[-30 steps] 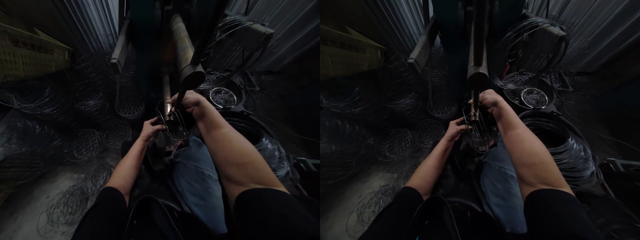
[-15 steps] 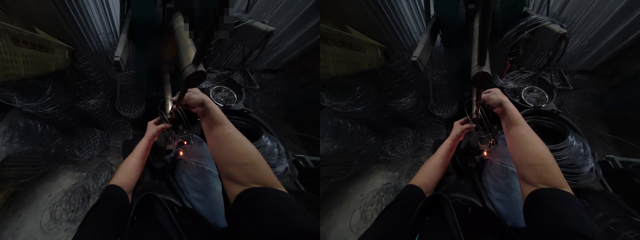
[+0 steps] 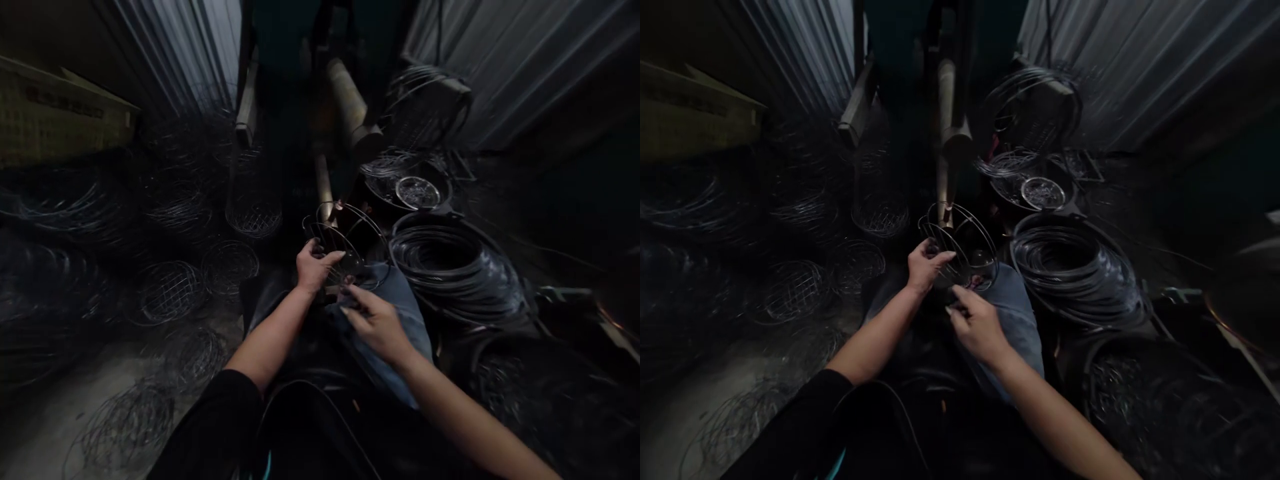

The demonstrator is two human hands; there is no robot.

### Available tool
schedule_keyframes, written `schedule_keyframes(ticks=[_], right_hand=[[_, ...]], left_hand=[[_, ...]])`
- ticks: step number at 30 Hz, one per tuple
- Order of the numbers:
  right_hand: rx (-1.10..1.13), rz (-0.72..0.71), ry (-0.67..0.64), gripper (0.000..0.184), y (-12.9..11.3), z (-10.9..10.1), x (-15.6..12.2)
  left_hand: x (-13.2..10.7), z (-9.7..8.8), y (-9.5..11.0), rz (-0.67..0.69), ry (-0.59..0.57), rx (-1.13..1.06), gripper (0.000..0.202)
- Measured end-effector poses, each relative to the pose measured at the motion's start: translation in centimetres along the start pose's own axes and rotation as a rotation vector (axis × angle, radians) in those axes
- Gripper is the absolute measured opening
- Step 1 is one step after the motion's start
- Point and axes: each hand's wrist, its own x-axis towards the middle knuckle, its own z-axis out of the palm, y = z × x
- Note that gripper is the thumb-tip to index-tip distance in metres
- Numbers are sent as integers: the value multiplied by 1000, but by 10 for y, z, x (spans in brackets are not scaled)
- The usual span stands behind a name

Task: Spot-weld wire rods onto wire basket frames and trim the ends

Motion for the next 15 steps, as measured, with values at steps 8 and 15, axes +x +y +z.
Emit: schedule_keyframes(ticks=[8, 15], right_hand=[[-176, 70, 61, 64, -8, 43, 18], [-24, 159, 62, 70, -11, 48, 24]], left_hand=[[-12, 0, 28, 198, 20, 350, 50], [-14, -6, 42, 451, -155, 643, 52]])
